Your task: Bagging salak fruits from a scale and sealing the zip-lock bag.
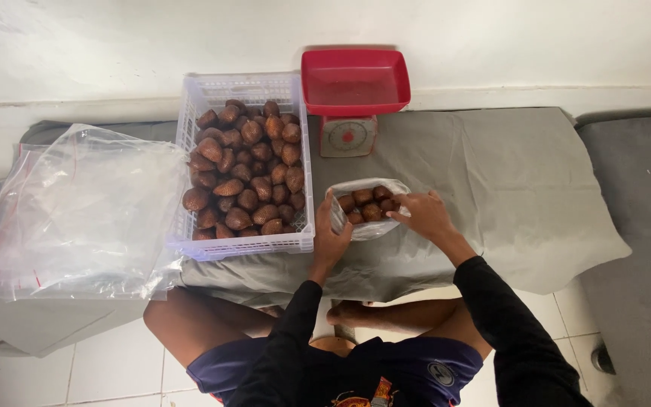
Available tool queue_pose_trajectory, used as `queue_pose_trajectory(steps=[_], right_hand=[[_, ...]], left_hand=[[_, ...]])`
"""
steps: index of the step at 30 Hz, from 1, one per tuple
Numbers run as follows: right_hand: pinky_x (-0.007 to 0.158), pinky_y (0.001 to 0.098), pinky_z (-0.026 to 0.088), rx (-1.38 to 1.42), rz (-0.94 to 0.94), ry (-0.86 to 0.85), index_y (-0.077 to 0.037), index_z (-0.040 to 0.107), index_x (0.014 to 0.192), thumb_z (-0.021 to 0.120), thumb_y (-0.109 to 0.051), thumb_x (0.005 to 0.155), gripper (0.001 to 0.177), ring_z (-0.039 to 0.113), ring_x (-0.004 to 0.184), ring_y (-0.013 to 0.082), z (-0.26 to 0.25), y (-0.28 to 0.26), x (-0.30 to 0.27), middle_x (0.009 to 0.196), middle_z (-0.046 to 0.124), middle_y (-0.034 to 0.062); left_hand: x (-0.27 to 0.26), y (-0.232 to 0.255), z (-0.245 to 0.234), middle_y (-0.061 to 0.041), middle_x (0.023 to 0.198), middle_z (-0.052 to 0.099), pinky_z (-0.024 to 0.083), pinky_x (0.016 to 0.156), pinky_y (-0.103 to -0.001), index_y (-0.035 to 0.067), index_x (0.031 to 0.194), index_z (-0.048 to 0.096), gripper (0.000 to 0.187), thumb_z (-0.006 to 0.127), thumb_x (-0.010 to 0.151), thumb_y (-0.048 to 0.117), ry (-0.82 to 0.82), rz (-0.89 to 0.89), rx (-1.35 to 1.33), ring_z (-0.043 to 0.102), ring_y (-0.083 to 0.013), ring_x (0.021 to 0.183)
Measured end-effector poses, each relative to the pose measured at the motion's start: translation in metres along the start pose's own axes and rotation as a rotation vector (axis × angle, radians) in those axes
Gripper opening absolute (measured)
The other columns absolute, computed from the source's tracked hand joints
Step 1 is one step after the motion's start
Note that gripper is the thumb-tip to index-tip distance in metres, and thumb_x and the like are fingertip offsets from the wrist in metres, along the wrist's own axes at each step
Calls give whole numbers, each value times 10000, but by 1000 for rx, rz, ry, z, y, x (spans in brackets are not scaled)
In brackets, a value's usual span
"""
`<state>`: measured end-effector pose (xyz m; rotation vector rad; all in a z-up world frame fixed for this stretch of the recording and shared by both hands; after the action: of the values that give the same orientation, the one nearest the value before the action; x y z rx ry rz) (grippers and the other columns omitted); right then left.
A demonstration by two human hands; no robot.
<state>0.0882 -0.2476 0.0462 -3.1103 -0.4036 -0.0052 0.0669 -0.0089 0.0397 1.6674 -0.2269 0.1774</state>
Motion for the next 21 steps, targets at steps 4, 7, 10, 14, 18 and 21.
queue_pose_trajectory(steps=[4,7,10,14,18,21], right_hand=[[653,358,547,360,173,268,-159,693,1128,728,-382,976,272,729,758,247,-22,29,3,862,735,72],[827,470,564,469,297,178,-107,609,1369,748,-440,934,565,710,999,353,-19,35,10,1113,700,176],[1002,561,502,634,312,-43,-138,499,1508,722,-363,951,641,613,1242,439,6,32,18,1358,617,243],[908,581,523,580,322,-14,-50,643,1261,688,-397,929,482,672,1058,487,12,37,18,1097,700,289],[903,530,528,564,375,9,-3,679,1206,660,-415,974,474,671,1082,438,29,49,13,1098,693,254],[896,497,512,635,453,35,-3,651,1184,670,-402,1004,439,670,1085,423,10,48,-4,1094,679,238]], left_hand=[[-9,23,3,-270,1533,396,409,1034,-700,236,1629,284,857,647,853,243,7,-168,210,434,-522,1388],[-10,33,6,-289,1494,436,500,946,-658,223,1621,299,708,566,991,407,52,-132,269,498,-534,1328],[-13,26,3,-194,1606,355,534,955,-560,187,1642,224,739,575,1013,350,160,-34,397,461,-406,1412],[-24,-20,-1,-259,1605,227,496,1033,-553,102,1627,105,1005,687,905,489,224,-284,191,370,-443,1437],[-35,-55,7,-274,1498,335,539,1008,-486,92,1539,303,771,676,953,428,163,-448,-1,488,-443,1313],[-35,-66,10,-206,1370,447,594,804,-465,106,1457,453,665,686,931,440,153,-551,10,666,-343,1067]])
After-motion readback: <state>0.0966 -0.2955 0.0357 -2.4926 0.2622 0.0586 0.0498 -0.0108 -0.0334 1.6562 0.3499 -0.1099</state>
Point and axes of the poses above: each hand's wrist, its own x-axis towards the middle knuckle, its own z-axis out of the palm, y = z × x, the point moved 8 cm from there along x, towards the middle knuckle
